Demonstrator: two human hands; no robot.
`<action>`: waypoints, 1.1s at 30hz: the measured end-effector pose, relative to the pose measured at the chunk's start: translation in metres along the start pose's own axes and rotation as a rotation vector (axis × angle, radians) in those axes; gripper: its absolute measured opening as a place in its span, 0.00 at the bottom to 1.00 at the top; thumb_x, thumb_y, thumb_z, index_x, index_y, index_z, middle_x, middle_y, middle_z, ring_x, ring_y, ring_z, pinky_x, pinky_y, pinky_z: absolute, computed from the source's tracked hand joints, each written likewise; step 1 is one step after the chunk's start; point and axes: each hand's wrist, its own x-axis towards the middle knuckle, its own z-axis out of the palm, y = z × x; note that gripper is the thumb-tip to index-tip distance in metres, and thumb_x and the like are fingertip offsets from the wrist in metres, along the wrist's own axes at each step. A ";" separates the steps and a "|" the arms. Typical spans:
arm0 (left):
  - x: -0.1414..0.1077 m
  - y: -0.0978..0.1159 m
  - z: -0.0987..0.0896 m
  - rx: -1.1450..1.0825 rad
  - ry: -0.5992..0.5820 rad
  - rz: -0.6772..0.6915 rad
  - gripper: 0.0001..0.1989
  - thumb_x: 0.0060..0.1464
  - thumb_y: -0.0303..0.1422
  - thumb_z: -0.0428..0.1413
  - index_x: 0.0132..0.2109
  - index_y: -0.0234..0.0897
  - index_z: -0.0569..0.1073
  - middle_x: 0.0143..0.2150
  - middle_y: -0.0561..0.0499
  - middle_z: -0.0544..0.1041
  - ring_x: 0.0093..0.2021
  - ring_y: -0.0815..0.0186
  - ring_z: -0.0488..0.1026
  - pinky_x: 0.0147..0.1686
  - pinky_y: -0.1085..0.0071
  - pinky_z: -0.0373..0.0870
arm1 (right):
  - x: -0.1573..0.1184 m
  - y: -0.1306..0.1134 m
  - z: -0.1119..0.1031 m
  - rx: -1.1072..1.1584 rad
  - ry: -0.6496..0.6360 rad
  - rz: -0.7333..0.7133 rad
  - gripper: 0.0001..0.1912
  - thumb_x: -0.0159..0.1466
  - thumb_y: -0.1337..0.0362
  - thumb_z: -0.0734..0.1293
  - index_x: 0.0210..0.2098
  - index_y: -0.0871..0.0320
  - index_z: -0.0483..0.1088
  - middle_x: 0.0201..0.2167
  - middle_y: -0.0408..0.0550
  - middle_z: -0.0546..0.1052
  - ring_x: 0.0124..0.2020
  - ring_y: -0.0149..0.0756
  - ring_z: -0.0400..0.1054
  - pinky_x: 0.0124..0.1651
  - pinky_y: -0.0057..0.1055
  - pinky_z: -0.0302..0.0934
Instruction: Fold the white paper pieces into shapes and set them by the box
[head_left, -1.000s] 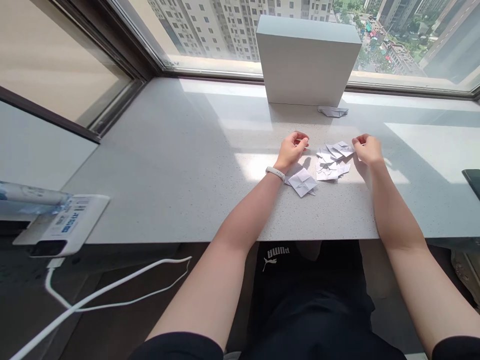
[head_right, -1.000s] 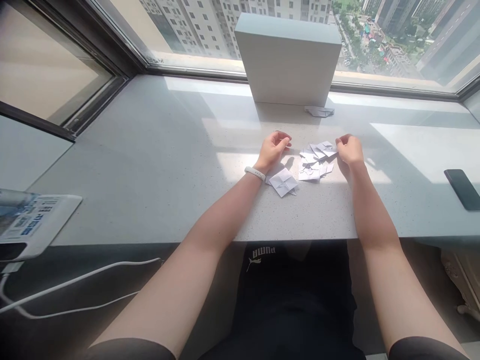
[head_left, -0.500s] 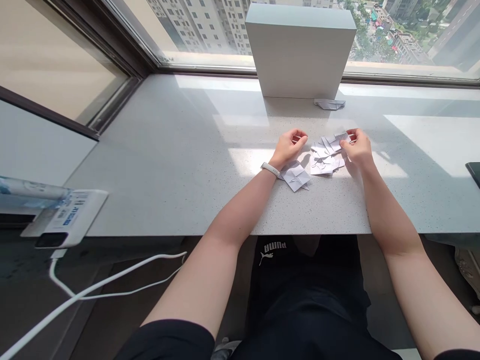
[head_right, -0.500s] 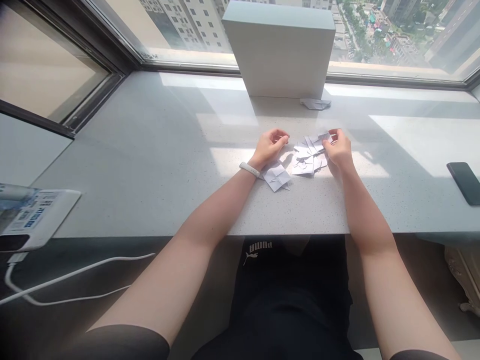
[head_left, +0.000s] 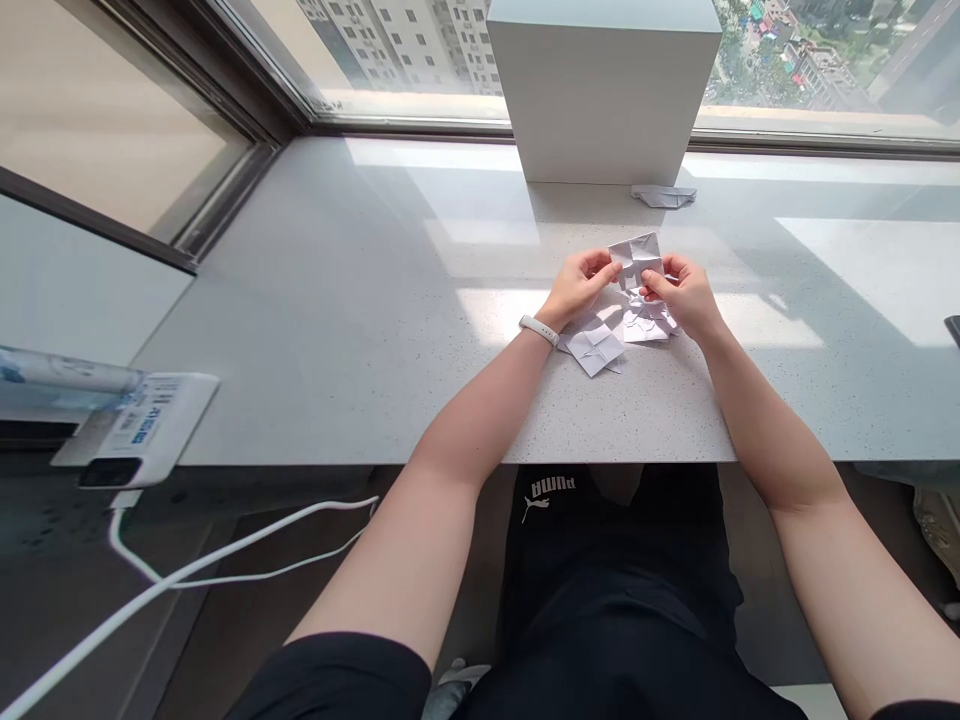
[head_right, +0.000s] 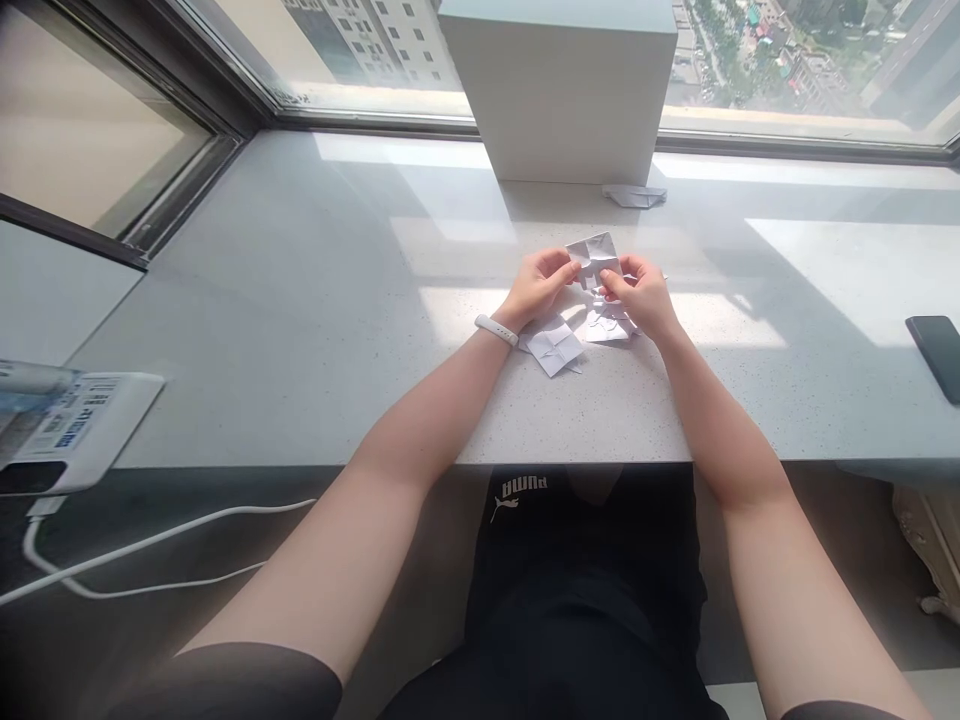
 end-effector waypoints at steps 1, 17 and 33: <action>0.000 0.000 0.000 -0.015 0.005 0.006 0.30 0.70 0.64 0.75 0.39 0.43 0.82 0.38 0.47 0.86 0.43 0.57 0.87 0.50 0.57 0.86 | 0.000 0.000 0.002 -0.003 -0.013 0.005 0.19 0.69 0.46 0.86 0.43 0.51 0.81 0.42 0.49 0.86 0.45 0.43 0.86 0.51 0.41 0.86; 0.012 -0.009 -0.010 -0.001 0.283 -0.167 0.22 0.78 0.58 0.70 0.47 0.46 0.79 0.46 0.45 0.83 0.51 0.56 0.85 0.55 0.54 0.91 | -0.024 -0.033 -0.011 -0.653 -0.240 -0.196 0.12 0.78 0.50 0.76 0.46 0.51 0.86 0.43 0.53 0.86 0.41 0.46 0.76 0.56 0.52 0.76; 0.008 -0.004 -0.013 0.049 0.293 -0.183 0.19 0.80 0.56 0.68 0.53 0.46 0.83 0.51 0.44 0.87 0.54 0.55 0.86 0.54 0.56 0.90 | -0.043 -0.033 0.029 -0.673 -0.476 -0.119 0.12 0.75 0.65 0.75 0.36 0.51 0.72 0.36 0.47 0.81 0.38 0.41 0.72 0.45 0.41 0.62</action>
